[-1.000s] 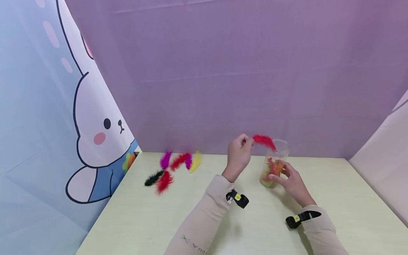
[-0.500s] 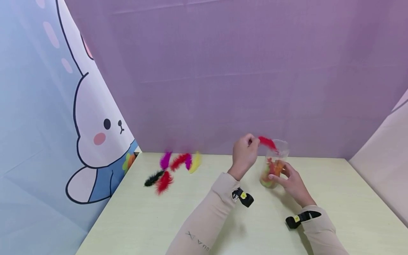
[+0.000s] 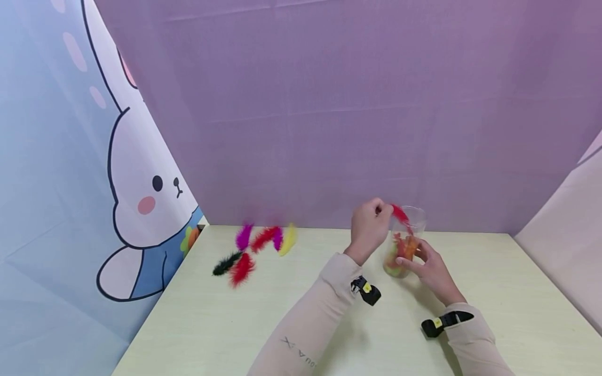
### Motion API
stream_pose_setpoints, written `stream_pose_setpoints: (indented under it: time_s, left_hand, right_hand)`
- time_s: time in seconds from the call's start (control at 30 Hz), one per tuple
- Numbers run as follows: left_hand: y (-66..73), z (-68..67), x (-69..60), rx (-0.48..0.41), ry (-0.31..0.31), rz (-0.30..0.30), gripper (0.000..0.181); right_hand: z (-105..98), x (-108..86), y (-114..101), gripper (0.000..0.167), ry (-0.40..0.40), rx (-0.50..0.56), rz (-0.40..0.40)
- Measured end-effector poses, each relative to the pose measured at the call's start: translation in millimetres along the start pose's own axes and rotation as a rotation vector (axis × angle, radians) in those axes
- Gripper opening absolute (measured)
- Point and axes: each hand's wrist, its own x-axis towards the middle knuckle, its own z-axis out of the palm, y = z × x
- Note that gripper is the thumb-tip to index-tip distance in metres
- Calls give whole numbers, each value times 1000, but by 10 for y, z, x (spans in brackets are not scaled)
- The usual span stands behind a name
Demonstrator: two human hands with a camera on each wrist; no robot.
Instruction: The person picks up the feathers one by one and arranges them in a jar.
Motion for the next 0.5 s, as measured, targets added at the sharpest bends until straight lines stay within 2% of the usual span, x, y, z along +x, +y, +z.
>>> stream_pose_setpoints:
  time_s: [0.27,0.5]
  left_hand:
    - [-2,84,18,21,1,-30,35]
    - [-11,130,21,0,-31,-54,35]
  right_hand:
    - [7,-3,19,84,8,-1,-20]
    - [2,2,11,83,12,-18,-8]
